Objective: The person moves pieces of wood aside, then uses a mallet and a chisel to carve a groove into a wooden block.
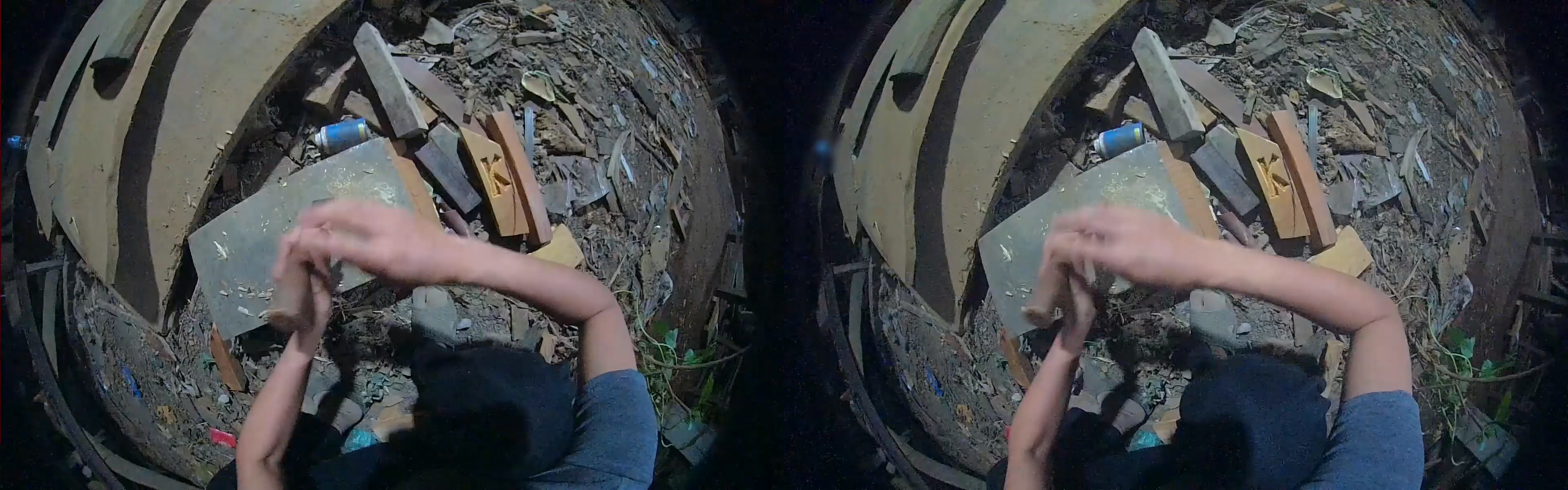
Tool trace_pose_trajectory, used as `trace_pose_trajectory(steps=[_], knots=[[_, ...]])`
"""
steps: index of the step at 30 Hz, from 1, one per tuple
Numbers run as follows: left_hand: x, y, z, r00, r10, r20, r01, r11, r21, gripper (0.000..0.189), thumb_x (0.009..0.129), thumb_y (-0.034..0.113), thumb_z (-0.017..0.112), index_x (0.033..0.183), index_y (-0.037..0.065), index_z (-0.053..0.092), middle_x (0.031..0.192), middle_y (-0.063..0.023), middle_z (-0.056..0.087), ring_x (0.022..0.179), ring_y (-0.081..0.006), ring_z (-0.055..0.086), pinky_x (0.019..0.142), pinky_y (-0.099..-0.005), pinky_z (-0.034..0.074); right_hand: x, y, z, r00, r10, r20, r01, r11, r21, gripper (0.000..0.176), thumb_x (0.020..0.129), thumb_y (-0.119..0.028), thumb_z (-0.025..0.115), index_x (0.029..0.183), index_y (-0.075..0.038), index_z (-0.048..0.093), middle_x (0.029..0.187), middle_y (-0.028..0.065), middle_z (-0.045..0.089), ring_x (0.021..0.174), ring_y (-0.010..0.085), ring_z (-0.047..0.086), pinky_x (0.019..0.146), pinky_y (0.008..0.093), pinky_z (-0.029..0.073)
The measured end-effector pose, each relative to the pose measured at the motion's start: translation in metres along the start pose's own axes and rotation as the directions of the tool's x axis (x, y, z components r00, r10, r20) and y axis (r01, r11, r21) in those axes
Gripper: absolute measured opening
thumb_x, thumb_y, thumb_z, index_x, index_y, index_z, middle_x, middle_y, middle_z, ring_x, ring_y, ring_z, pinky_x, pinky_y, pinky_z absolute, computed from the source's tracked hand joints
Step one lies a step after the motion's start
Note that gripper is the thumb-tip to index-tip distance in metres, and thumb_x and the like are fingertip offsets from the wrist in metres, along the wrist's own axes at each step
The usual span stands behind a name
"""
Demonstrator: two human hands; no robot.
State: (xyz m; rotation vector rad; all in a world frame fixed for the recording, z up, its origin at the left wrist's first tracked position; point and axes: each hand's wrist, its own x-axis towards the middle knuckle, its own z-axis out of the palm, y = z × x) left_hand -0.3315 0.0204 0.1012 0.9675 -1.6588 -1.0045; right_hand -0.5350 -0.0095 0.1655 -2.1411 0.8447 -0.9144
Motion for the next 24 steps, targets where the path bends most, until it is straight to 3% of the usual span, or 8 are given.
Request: trace_pose_trajectory(steps=[1, 3, 4, 9, 16, 18, 20, 24], knots=[[0.010, 0.018, 0.000, 0.974, -0.201, -0.105, 0.196, 0.979, -0.060, 0.022, 0.099, 0.020, 0.049, 0.109, 0.000, 0.052, 0.119, -0.0163, 0.057, 0.111, -0.0249, 0.058, 0.098, -0.0376, 0.046, 0.002, 0.012, -0.010, 0.928, 0.369, 0.046, -0.358, 0.851, 0.383, 0.039, 0.087, -0.016, 0.053, 0.125, -0.007, 0.052, 0.124, 0.0133, 0.053, 0.114, 0.0273, 0.052, 0.098, 0.0347, 0.042], [0.022, 0.038, -0.008, 0.895, -0.404, -0.191, 0.375, 0.911, -0.171, 0.019, 0.098, 0.016, 0.050, 0.107, -0.001, 0.051, 0.118, -0.0190, 0.057, 0.109, -0.0247, 0.060, 0.097, -0.0360, 0.047, -0.004, 0.103, -0.011, 0.877, 0.150, -0.457, -0.183, 0.983, -0.030, 0.049, 0.088, -0.021, 0.059, 0.131, -0.001, 0.047, 0.129, 0.0182, 0.048, 0.120, 0.0317, 0.049, 0.103, 0.0384, 0.038], [0.023, 0.038, -0.018, 0.895, -0.408, -0.180, 0.372, 0.906, -0.202, 0.014, 0.096, 0.011, 0.055, 0.104, 0.000, 0.053, 0.118, -0.0184, 0.058, 0.106, -0.0218, 0.062, 0.094, -0.0325, 0.049, 0.002, 0.136, -0.024, 0.824, 0.240, -0.513, -0.369, 0.915, -0.165, 0.054, 0.087, -0.019, 0.059, 0.135, -0.003, 0.040, 0.125, 0.0227, 0.048, 0.117, 0.0376, 0.046, 0.103, 0.0407, 0.036], [0.021, 0.052, -0.039, 0.816, -0.540, -0.206, 0.568, 0.816, 0.110, 0.033, 0.096, 0.032, 0.054, 0.111, 0.004, 0.058, 0.104, -0.0040, 0.058, 0.100, -0.0129, 0.055, 0.090, -0.0269, 0.044, 0.029, 0.259, -0.029, 0.358, 0.684, -0.636, -0.890, 0.456, -0.009, 0.078, 0.077, -0.037, 0.072, 0.137, -0.005, 0.033, 0.130, 0.0192, 0.048, 0.125, 0.0388, 0.044, 0.102, 0.0471, 0.038], [0.009, 0.038, -0.046, 0.671, -0.523, -0.525, 0.386, 0.851, -0.355, 0.025, 0.096, 0.030, 0.055, 0.104, 0.007, 0.056, 0.113, -0.0079, 0.058, 0.116, -0.0168, 0.048, 0.100, -0.0343, 0.039, 0.021, 0.267, -0.058, 0.453, 0.768, -0.453, -0.871, 0.489, -0.044, 0.083, 0.067, -0.037, 0.080, 0.133, -0.005, 0.041, 0.124, 0.0206, 0.058, 0.111, 0.0347, 0.059, 0.093, 0.0455, 0.047], [0.016, 0.046, -0.063, 0.579, -0.565, -0.587, 0.363, 0.824, -0.435, 0.019, 0.097, 0.027, 0.053, 0.100, 0.009, 0.057, 0.109, -0.0104, 0.064, 0.108, -0.0193, 0.056, 0.102, -0.0348, 0.037, 0.017, 0.258, -0.070, 0.496, 0.841, -0.214, -0.722, 0.537, 0.437, 0.072, 0.066, -0.035, 0.081, 0.122, 0.001, 0.054, 0.112, 0.0199, 0.064, 0.107, 0.0293, 0.061, 0.090, 0.0392, 0.048], [0.015, 0.052, -0.084, 0.649, -0.464, -0.604, 0.249, 0.879, -0.408, 0.017, 0.096, 0.026, 0.055, 0.090, 0.009, 0.058, 0.092, -0.0104, 0.066, 0.097, -0.0194, 0.061, 0.098, -0.0341, 0.041, 0.000, 0.217, -0.070, 0.483, 0.854, -0.195, -0.720, 0.514, 0.466, 0.073, 0.067, -0.034, 0.080, 0.123, 0.002, 0.051, 0.114, 0.0204, 0.062, 0.107, 0.0283, 0.061, 0.090, 0.0382, 0.048], [0.021, 0.083, -0.104, 0.623, -0.360, -0.694, 0.089, 0.915, -0.394, 0.031, 0.096, 0.027, 0.056, 0.071, 0.013, 0.046, 0.061, -0.0004, 0.046, 0.062, -0.0133, 0.049, 0.070, -0.0310, 0.046, -0.033, 0.112, -0.035, 0.785, 0.303, -0.541, -0.513, 0.808, -0.290, 0.069, 0.067, -0.019, 0.073, 0.129, -0.010, 0.045, 0.118, 0.0157, 0.056, 0.107, 0.0358, 0.057, 0.086, 0.0444, 0.048]])
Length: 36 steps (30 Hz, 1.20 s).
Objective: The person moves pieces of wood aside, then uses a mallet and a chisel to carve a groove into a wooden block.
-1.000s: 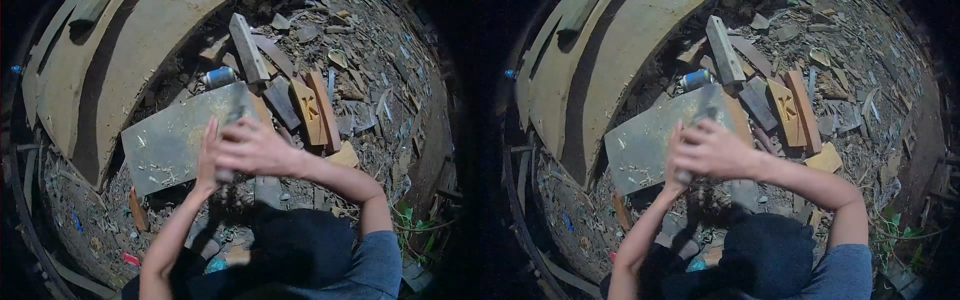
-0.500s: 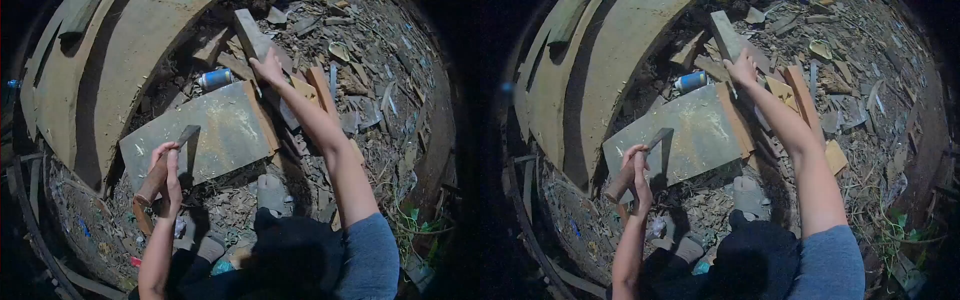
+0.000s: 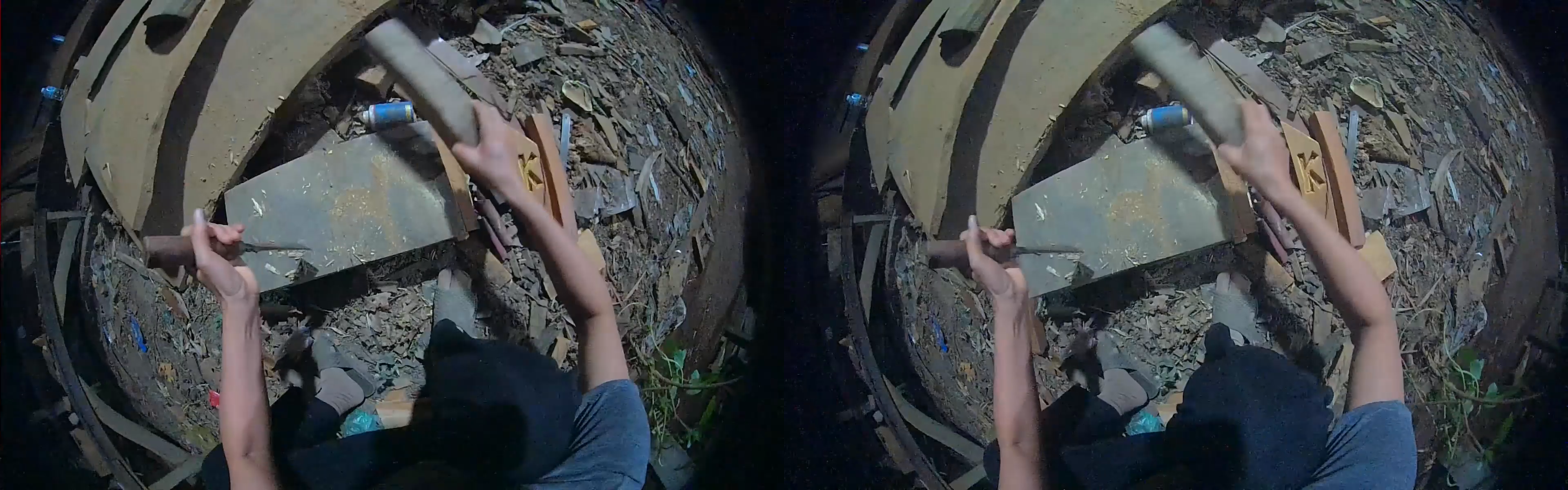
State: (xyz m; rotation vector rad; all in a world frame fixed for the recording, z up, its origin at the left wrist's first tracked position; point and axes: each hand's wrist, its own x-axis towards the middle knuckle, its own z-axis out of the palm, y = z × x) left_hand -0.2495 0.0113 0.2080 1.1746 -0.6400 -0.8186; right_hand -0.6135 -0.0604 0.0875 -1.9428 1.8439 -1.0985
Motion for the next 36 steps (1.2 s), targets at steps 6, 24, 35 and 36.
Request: trace_pose_trajectory(steps=[6, 24, 35, 36], knots=[[0.000, 0.040, 0.012, 0.990, 0.117, -0.078, -0.122, 0.991, -0.056, 0.035, 0.096, 0.032, 0.056, 0.069, 0.015, 0.043, 0.057, 0.0032, 0.038, 0.052, -0.0097, 0.035, 0.055, -0.0282, 0.036, -0.085, -0.081, 0.036, 0.783, -0.543, 0.303, 0.622, 0.687, -0.376, 0.062, 0.082, -0.012, 0.054, 0.140, -0.030, 0.040, 0.134, 0.0193, 0.045, 0.115, 0.0347, 0.051, 0.087, 0.0458, 0.046], [-0.005, 0.048, 0.024, 0.986, 0.164, 0.028, -0.142, 0.917, -0.372, 0.028, 0.087, 0.014, 0.063, 0.070, 0.013, 0.042, 0.055, 0.0021, 0.040, 0.044, -0.0084, 0.038, 0.045, -0.0251, 0.036, -0.114, -0.130, 0.054, 0.777, -0.370, 0.510, 0.518, 0.835, -0.184, 0.070, 0.081, -0.013, 0.058, 0.144, -0.033, 0.034, 0.128, 0.0149, 0.047, 0.100, 0.0333, 0.058, 0.078, 0.0440, 0.050], [0.013, 0.000, 0.041, 0.991, 0.096, 0.090, -0.083, 0.988, -0.133, 0.040, 0.095, 0.028, 0.055, 0.063, 0.014, 0.037, 0.053, 0.0034, 0.034, 0.047, -0.0091, 0.034, 0.046, -0.0238, 0.031, -0.128, -0.110, 0.055, 0.878, -0.396, 0.270, 0.387, 0.918, 0.086, 0.054, 0.088, -0.031, 0.059, 0.139, -0.022, 0.043, 0.126, 0.0161, 0.051, 0.100, 0.0333, 0.058, 0.081, 0.0411, 0.049], [0.011, 0.000, 0.043, 0.990, 0.115, 0.087, -0.105, 0.988, -0.112, 0.039, 0.095, 0.028, 0.055, 0.063, 0.014, 0.038, 0.053, 0.0028, 0.034, 0.047, -0.0096, 0.035, 0.047, -0.0240, 0.032, -0.130, -0.101, 0.051, 0.885, -0.383, 0.266, 0.374, 0.924, 0.084, 0.054, 0.088, -0.031, 0.059, 0.139, -0.022, 0.043, 0.126, 0.0161, 0.051, 0.100, 0.0333, 0.058, 0.081, 0.0411, 0.049]])
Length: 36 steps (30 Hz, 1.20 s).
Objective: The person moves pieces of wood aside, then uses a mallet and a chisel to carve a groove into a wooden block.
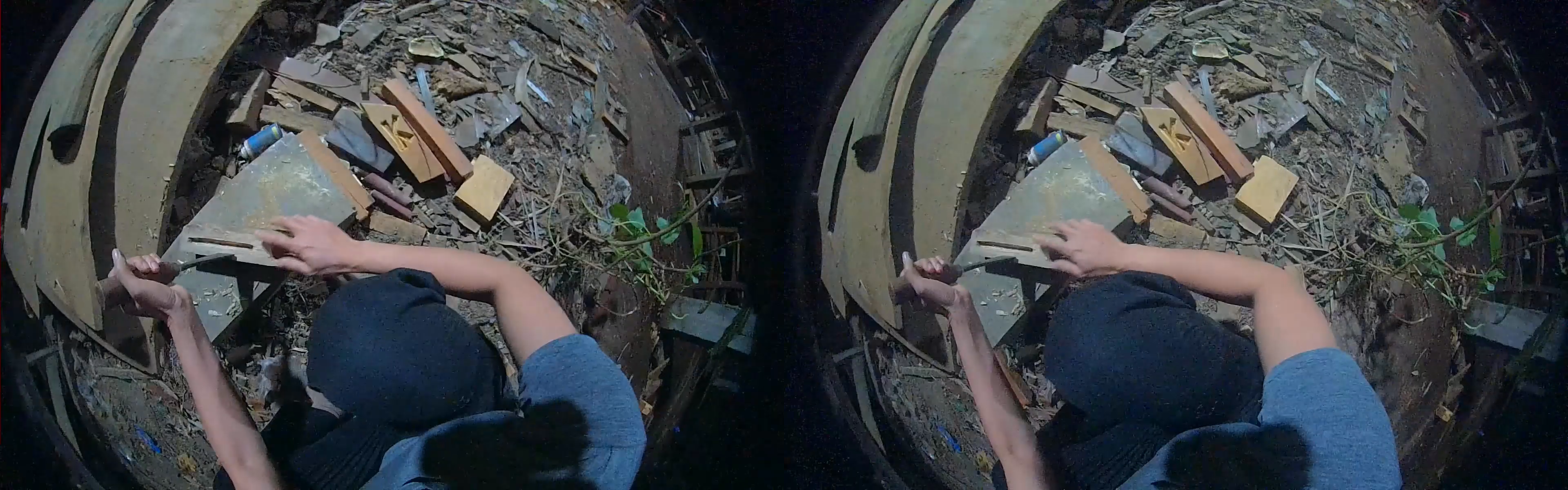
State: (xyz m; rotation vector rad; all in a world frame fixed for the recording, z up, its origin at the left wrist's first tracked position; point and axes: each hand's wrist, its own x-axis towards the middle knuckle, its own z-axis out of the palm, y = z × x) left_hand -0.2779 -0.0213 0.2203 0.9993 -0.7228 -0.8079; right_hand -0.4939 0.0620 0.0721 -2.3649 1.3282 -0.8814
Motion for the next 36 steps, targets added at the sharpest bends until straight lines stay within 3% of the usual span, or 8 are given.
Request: trace_pose_trajectory(steps=[5, 11, 17, 21, 26, 32, 34, 36], knots=[[0.001, 0.008, 0.006, 0.999, 0.051, -0.017, -0.051, 0.999, 0.019, 0.039, 0.096, 0.027, 0.055, 0.063, 0.013, 0.039, 0.054, 0.0018, 0.036, 0.048, -0.0105, 0.037, 0.048, -0.0254, 0.034, -0.065, 0.051, -0.052, 0.965, 0.206, -0.164, -0.198, 0.978, 0.064, 0.042, 0.088, -0.021, 0.060, 0.128, -0.011, 0.054, 0.119, 0.0176, 0.057, 0.108, 0.0338, 0.056, 0.092, 0.0418, 0.046], [-0.007, -0.010, 0.000, 0.997, 0.081, -0.010, -0.080, 0.996, 0.043, 0.035, 0.096, 0.025, 0.054, 0.067, 0.012, 0.039, 0.058, 0.0008, 0.039, 0.053, -0.0117, 0.039, 0.054, -0.0274, 0.037, -0.143, 0.150, -0.112, 0.650, 0.473, -0.595, -0.704, 0.669, -0.237, 0.051, 0.078, -0.010, 0.061, 0.127, -0.008, 0.051, 0.106, 0.0188, 0.059, 0.097, 0.0370, 0.056, 0.087, 0.0460, 0.044], [-0.018, -0.010, 0.001, 0.992, 0.067, 0.103, -0.073, 0.996, 0.056, 0.027, 0.095, 0.020, 0.056, 0.076, 0.012, 0.040, 0.059, 0.0001, 0.041, 0.054, -0.0118, 0.041, 0.056, -0.0280, 0.039, -0.172, 0.193, -0.117, 0.515, 0.827, -0.225, -0.847, 0.451, -0.280, 0.063, 0.076, -0.023, 0.068, 0.133, -0.011, 0.045, 0.107, 0.0208, 0.059, 0.104, 0.0396, 0.057, 0.094, 0.0469, 0.044], [-0.019, -0.010, 0.003, 0.987, 0.061, 0.148, -0.074, 0.994, 0.078, 0.023, 0.095, 0.018, 0.056, 0.080, 0.011, 0.039, 0.062, -0.0003, 0.042, 0.056, -0.0115, 0.042, 0.057, -0.0277, 0.039, -0.162, 0.192, -0.132, 0.507, 0.837, -0.206, -0.823, 0.541, 0.173, 0.065, 0.079, -0.029, 0.067, 0.136, -0.012, 0.041, 0.118, 0.0234, 0.059, 0.110, 0.0390, 0.057, 0.092, 0.0452, 0.046], [-0.019, -0.009, 0.002, 0.986, 0.064, 0.154, -0.081, 0.991, 0.105, 0.023, 0.096, 0.019, 0.054, 0.080, 0.012, 0.039, 0.063, -0.0007, 0.042, 0.058, -0.0114, 0.042, 0.058, -0.0276, 0.039, -0.170, 0.211, -0.140, 0.565, 0.778, -0.276, -0.775, 0.615, 0.148, 0.064, 0.081, -0.030, 0.067, 0.137, -0.009, 0.042, 0.117, 0.0218, 0.060, 0.108, 0.0357, 0.058, 0.091, 0.0421, 0.046], [-0.020, -0.008, -0.001, 0.988, 0.058, 0.144, -0.074, 0.992, 0.104, 0.025, 0.096, 0.020, 0.055, 0.079, 0.011, 0.038, 0.064, -0.0010, 0.042, 0.059, -0.0115, 0.041, 0.059, -0.0277, 0.038, -0.162, 0.166, -0.146, 0.528, 0.849, -0.019, -0.513, 0.337, 0.789, 0.058, 0.090, -0.028, 0.064, 0.137, -0.003, 0.042, 0.125, 0.0102, 0.055, 0.111, 0.0141, 0.053, 0.093, 0.0288, 0.042], [-0.019, -0.009, -0.004, 0.983, 0.069, 0.171, -0.089, 0.990, 0.109, 0.025, 0.095, 0.020, 0.056, 0.079, 0.011, 0.039, 0.064, -0.0012, 0.042, 0.059, -0.0117, 0.042, 0.058, -0.0276, 0.039, -0.157, 0.139, -0.138, 0.508, 0.861, 0.019, -0.550, 0.307, 0.776, 0.058, 0.089, -0.029, 0.063, 0.137, -0.003, 0.042, 0.128, 0.0111, 0.053, 0.115, 0.0165, 0.050, 0.097, 0.0296, 0.040], [-0.020, -0.011, -0.001, 0.975, 0.082, 0.208, -0.106, 0.989, 0.106, 0.025, 0.095, 0.019, 0.056, 0.079, 0.011, 0.039, 0.064, -0.0014, 0.043, 0.059, -0.0119, 0.043, 0.058, -0.0275, 0.039, -0.159, 0.126, -0.122, 0.685, 0.694, -0.223, -0.585, 0.706, 0.398, 0.061, 0.089, -0.029, 0.064, 0.138, -0.003, 0.039, 0.129, 0.0147, 0.051, 0.120, 0.0226, 0.049, 0.101, 0.0333, 0.039]])
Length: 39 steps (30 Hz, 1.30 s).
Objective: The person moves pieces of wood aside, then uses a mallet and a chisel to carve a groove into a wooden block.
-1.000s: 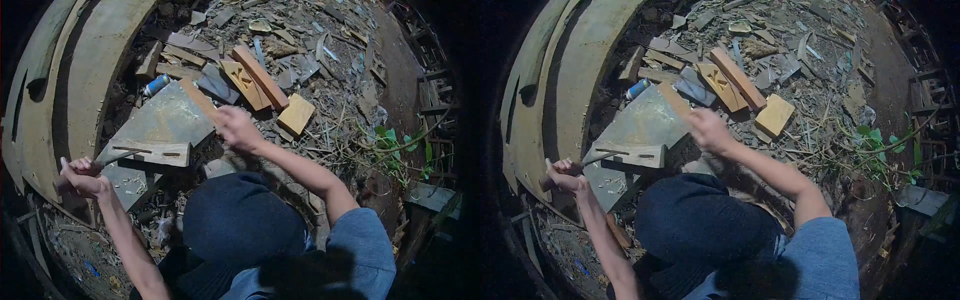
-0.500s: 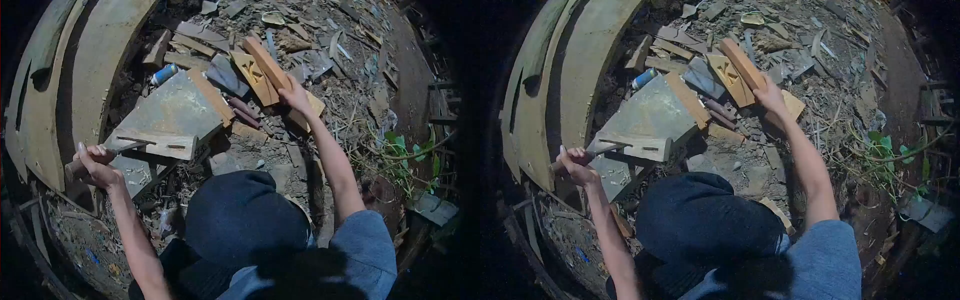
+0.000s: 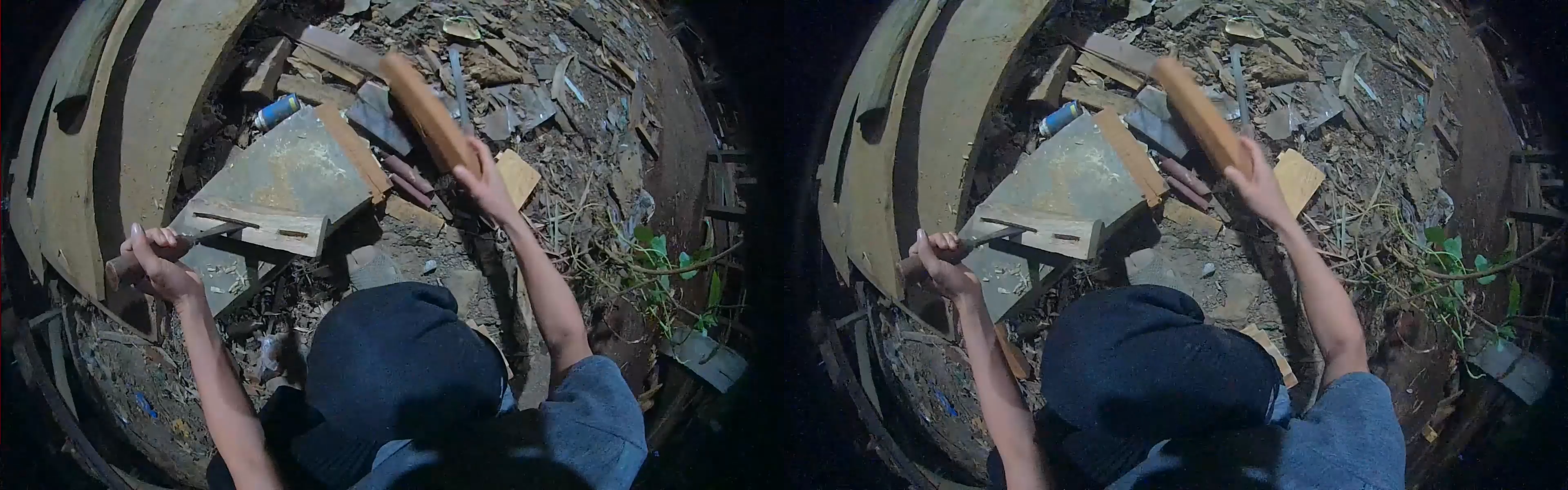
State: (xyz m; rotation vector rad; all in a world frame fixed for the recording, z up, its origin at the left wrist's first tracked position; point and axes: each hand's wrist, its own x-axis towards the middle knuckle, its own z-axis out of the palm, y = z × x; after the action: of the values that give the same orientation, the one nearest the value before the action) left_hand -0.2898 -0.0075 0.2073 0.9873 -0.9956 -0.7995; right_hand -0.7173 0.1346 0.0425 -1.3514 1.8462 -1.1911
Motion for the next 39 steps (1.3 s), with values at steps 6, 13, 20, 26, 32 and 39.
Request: trace_pose_trajectory(steps=[6, 13, 20, 26, 32, 39], knots=[[-0.008, 0.002, 0.006, 0.998, -0.014, -0.068, 0.017, 0.999, 0.047, 0.022, 0.094, 0.018, 0.058, 0.081, 0.010, 0.041, 0.064, -0.0026, 0.046, 0.058, -0.0128, 0.047, 0.054, -0.0275, 0.042, -0.037, 0.004, 0.043, 0.953, 0.003, 0.303, 0.054, 0.983, -0.178, 0.057, 0.091, -0.028, 0.061, 0.138, -0.004, 0.040, 0.126, 0.0201, 0.052, 0.121, 0.0335, 0.048, 0.102, 0.0375, 0.037], [-0.010, 0.000, 0.000, 1.000, -0.003, -0.009, 0.003, 1.000, -0.016, 0.018, 0.096, 0.016, 0.054, 0.086, 0.009, 0.041, 0.067, -0.0023, 0.045, 0.062, -0.0113, 0.046, 0.058, -0.0266, 0.042, 0.072, 0.017, 0.108, 0.942, -0.317, 0.109, 0.333, 0.847, -0.415, 0.051, 0.079, -0.007, 0.060, 0.128, 0.000, 0.048, 0.118, 0.0206, 0.054, 0.109, 0.0365, 0.052, 0.094, 0.0440, 0.043], [-0.022, 0.003, 0.001, 0.999, 0.017, -0.042, -0.015, 0.998, 0.053, 0.017, 0.096, 0.014, 0.054, 0.087, 0.008, 0.041, 0.068, -0.0024, 0.045, 0.063, -0.0120, 0.047, 0.059, -0.0273, 0.043, 0.106, -0.004, 0.121, 0.967, -0.052, 0.250, 0.204, 0.748, -0.632, 0.070, 0.073, -0.006, 0.067, 0.136, -0.001, 0.039, 0.118, 0.0242, 0.051, 0.109, 0.0406, 0.050, 0.091, 0.0452, 0.047], [-0.023, 0.005, 0.002, 0.999, -0.005, -0.034, 0.005, 1.000, 0.000, 0.018, 0.096, 0.015, 0.054, 0.086, 0.008, 0.040, 0.067, -0.0028, 0.046, 0.061, -0.0124, 0.047, 0.059, -0.0269, 0.042, 0.080, -0.009, 0.068, 0.862, 0.351, 0.366, -0.457, 0.851, 0.258, 0.058, 0.085, -0.024, 0.064, 0.136, -0.004, 0.043, 0.131, 0.0183, 0.051, 0.108, 0.0322, 0.058, 0.088, 0.0405, 0.050], [-0.014, -0.006, -0.007, 0.998, -0.026, -0.052, 0.023, 0.998, -0.062, 0.019, 0.096, 0.017, 0.055, 0.086, 0.009, 0.040, 0.067, -0.0016, 0.044, 0.061, -0.0117, 0.045, 0.058, -0.0270, 0.042, 0.018, -0.023, 0.042, 0.685, 0.289, 0.668, -0.720, 0.132, 0.681, 0.053, 0.097, -0.039, 0.043, 0.126, 0.005, 0.048, 0.119, 0.0203, 0.059, 0.102, 0.0290, 0.062, 0.084, 0.0386, 0.052], [-0.021, -0.003, -0.014, 0.996, 0.004, -0.086, -0.010, 0.997, -0.072, 0.018, 0.094, 0.011, 0.056, 0.082, 0.007, 0.043, 0.065, -0.0030, 0.048, 0.059, -0.0115, 0.047, 0.059, -0.0270, 0.044, 0.018, 0.032, 0.058, 0.894, 0.382, 0.237, -0.320, 0.911, -0.261, 0.056, 0.093, -0.048, 0.050, 0.126, -0.002, 0.047, 0.111, 0.0292, 0.059, 0.104, 0.0441, 0.059, 0.089, 0.0454, 0.045]])
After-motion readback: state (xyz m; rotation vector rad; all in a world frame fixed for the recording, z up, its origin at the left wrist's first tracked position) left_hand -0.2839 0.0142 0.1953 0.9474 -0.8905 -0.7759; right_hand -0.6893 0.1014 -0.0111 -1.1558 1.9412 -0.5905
